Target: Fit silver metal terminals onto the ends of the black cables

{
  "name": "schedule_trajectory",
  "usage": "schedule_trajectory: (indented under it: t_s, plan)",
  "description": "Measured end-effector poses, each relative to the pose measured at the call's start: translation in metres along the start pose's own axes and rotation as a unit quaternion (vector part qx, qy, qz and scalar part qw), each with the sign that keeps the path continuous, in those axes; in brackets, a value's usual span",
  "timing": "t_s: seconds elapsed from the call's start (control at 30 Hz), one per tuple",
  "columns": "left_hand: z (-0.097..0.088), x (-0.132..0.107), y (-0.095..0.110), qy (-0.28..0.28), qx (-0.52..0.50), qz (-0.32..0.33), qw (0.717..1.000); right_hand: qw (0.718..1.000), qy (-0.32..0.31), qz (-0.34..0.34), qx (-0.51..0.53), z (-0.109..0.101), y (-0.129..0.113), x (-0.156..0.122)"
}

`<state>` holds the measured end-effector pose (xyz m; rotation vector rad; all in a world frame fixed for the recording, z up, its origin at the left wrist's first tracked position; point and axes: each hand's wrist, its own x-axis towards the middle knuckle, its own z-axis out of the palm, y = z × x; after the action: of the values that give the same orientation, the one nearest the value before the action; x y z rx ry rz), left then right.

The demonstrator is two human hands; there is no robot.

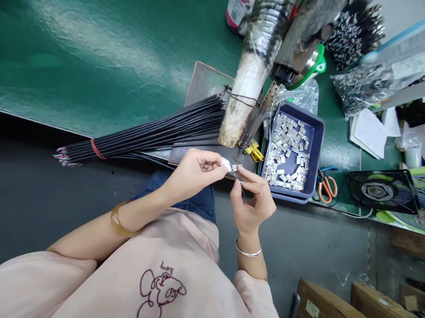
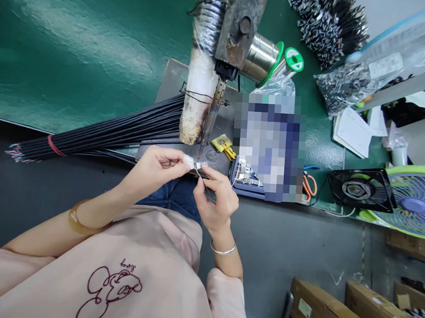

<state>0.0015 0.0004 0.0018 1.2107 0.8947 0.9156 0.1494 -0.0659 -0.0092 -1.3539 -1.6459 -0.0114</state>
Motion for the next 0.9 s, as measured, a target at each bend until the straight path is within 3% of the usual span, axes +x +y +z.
schedule_trajectory:
  t_s: [0.2,0.47,0.9]
  plan:
    - [0.004,0.001,0.001,0.016,0.001,0.008,1.000,0.997,0.009,-0.067,-0.046,0.001,0.001,0.000]
    - [0.012,0.000,0.003,0.032,0.022,0.010,0.999,1.000,-0.014,0.022,0.015,0.000,0.002,0.006]
    - [0.015,0.001,0.002,0.060,0.016,0.002,0.998,1.000,-0.016,0.018,-0.004,0.003,0.000,0.014]
